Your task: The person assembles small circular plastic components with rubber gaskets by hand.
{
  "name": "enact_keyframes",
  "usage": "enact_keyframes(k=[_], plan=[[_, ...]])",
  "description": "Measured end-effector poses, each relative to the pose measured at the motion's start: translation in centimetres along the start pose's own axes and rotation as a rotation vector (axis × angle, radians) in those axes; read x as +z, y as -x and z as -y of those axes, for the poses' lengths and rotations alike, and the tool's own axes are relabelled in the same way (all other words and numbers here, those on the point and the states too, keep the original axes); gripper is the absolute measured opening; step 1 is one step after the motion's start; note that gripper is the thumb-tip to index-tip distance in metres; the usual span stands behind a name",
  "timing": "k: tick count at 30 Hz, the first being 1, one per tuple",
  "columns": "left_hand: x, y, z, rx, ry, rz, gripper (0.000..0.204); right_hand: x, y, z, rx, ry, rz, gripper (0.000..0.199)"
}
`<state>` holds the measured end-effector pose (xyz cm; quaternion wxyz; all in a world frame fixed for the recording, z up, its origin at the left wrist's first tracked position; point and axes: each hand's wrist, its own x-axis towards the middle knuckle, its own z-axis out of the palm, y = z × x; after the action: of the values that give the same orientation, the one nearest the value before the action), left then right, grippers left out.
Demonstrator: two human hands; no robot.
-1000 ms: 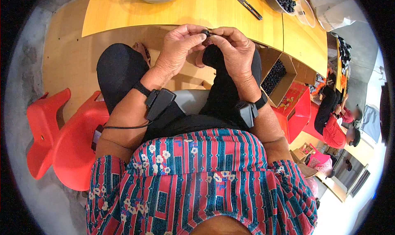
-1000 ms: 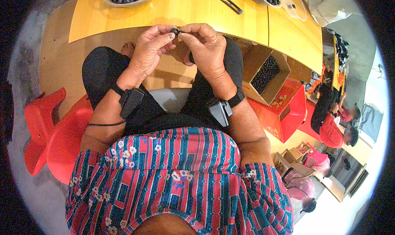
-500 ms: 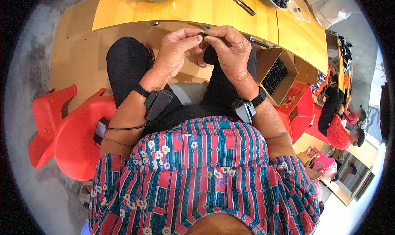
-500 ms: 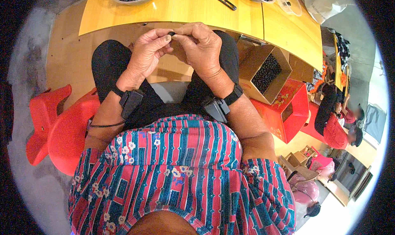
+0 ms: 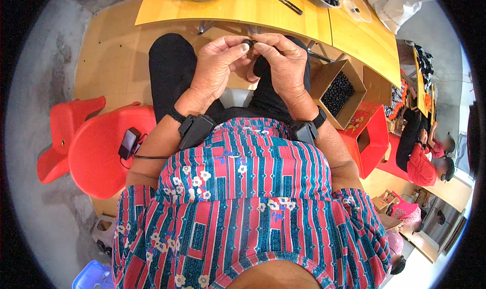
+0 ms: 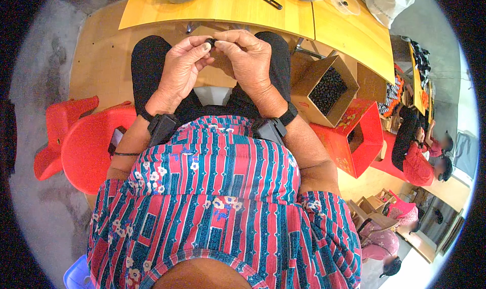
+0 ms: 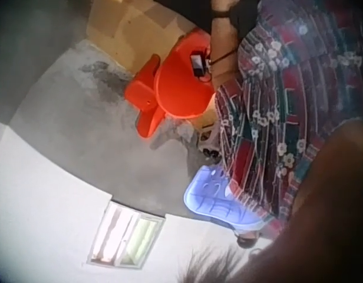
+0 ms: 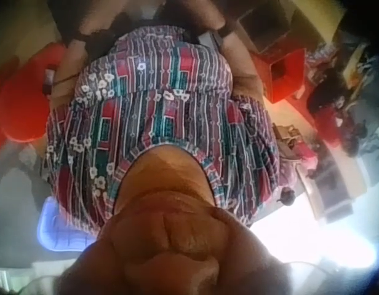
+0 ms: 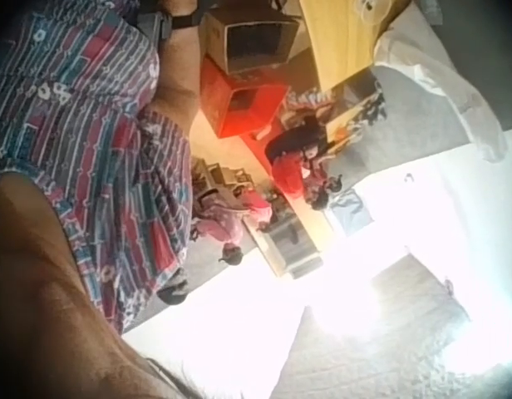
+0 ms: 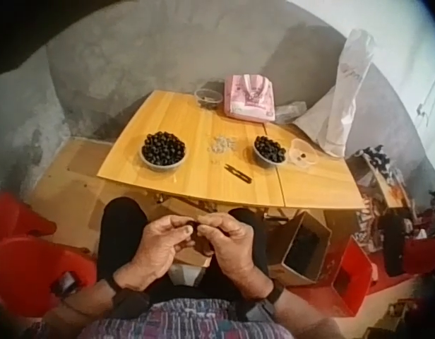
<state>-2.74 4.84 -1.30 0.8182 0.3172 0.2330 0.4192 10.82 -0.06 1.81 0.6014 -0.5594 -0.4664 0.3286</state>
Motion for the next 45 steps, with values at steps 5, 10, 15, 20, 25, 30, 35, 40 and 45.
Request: enact_keyframes(k=[5, 10, 15, 20, 25, 30, 35, 40, 45], plan=[[-0.2, -0.5, -0.4, 0.005, -0.028, 0.061, 0.017, -0.4, -0.6, 0.0, 0.001, 0.007, 0.025, 0.015], [0.4, -0.8, -0.8, 0.027, -0.015, 0.092, 0.017, -0.6, -1.1, 0.6, -0.101, 0.049, 0.027, 0.014], [0.5, -0.9, -1.0, 0.032, -0.018, 0.119, 0.017, -0.6, -1.2, 1.4, -0.107, 0.082, 0.024, 0.014], [0.7, -1.0, -1.4, 0.027, -0.023, 0.121, 0.018, -1.0, -1.5, 1.5, -0.192, 0.166, 0.027, 0.013], [0.5, -1.3, -1.5, -0.019, 0.016, 0.134, 0.017, -0.9, -2.0, 1.5, -0.321, 0.261, 0.017, 0.013], [0.3, -1.8, -1.5, -0.044, 0.034, 0.151, 0.017, -1.0, -2.2, 1.7, -0.388, 0.291, 0.022, 0.012], [0.0, -2.3, -1.8, -0.086, 0.037, 0.174, 0.017, -1.2, -2.9, 1.5, -0.495, 0.333, 0.032, 0.012], [0.5, -2.5, -2.1, -0.136, 0.102, 0.162, 0.018, -0.7, -3.1, 2.0, -0.674, 0.488, -0.017, 0.012], [1.4, -2.4, -2.1, -0.14, 0.107, 0.12, 0.014, -0.3, -2.9, 1.9, -0.74, 0.545, -0.124, 0.014]])
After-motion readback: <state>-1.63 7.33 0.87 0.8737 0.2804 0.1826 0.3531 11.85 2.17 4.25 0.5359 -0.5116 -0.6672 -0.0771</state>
